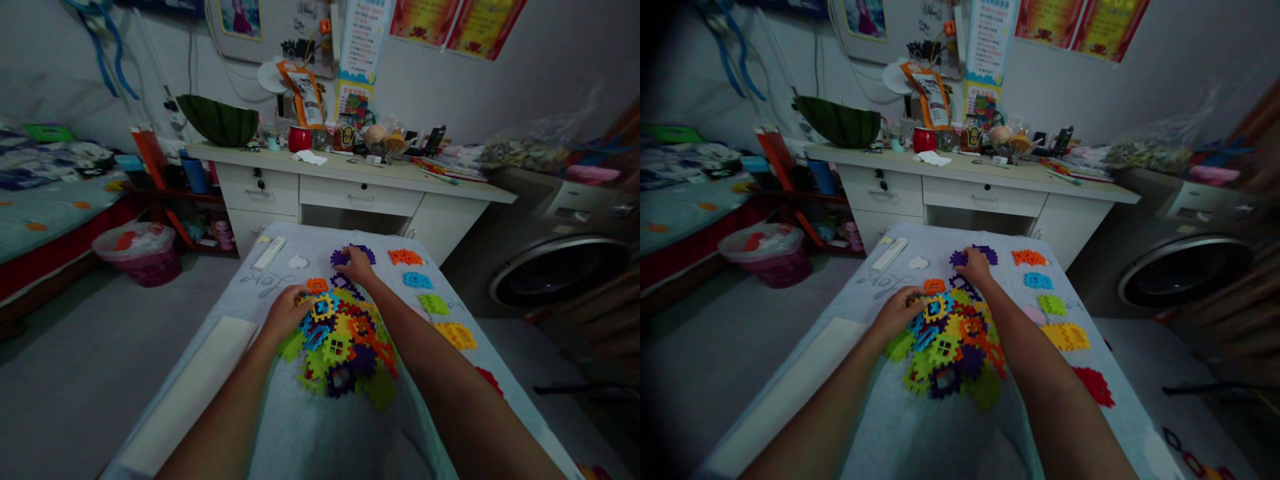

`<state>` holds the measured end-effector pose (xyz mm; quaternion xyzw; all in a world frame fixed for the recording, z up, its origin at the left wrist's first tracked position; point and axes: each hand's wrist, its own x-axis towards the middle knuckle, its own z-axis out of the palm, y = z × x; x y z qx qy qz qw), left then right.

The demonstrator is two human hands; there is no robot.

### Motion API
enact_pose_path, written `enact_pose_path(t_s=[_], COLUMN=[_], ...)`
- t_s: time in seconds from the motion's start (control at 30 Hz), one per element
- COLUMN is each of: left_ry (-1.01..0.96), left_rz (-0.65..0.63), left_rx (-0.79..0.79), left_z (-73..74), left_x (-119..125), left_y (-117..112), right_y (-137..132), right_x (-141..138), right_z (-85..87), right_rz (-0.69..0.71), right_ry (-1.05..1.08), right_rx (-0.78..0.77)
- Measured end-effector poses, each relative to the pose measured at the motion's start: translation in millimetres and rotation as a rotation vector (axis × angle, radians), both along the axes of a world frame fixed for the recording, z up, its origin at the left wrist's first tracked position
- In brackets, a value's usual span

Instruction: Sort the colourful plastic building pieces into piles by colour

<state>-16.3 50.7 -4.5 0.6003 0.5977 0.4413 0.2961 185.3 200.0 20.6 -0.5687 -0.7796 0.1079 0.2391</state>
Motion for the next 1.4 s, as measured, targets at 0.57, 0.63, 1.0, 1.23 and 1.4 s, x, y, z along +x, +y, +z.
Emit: enact_pose_path(t_s=[0.57,0.63,1.0,1.23,1.4], left_ry=[0.16,0.16,0.167,0.156,0.148], left_rz=[0.049,0.048,0.041,0.05,0.044], left_rx=[0.067,0.072,0.095,0.094,0.082], left_z=[1.2,2.0,-1.7,-2.1,-2.8], left_x=[4,4,3,3,3], left_y=[-3,-3,-2,-3,-3], right_y=[12,8,-26,-26,-27], right_x=[-20,-18,9,23,39], right_z=[10.6,12.1,-2.8,-12.7,-18.7], right_rz=[-0.14,-0.112,0.161,0.035,-0.051], right_ry=[-0.272,-0.253,-0.199,0.289,0.85], right_rx=[0.078,0.054,-0.201,-0.286,-0.385])
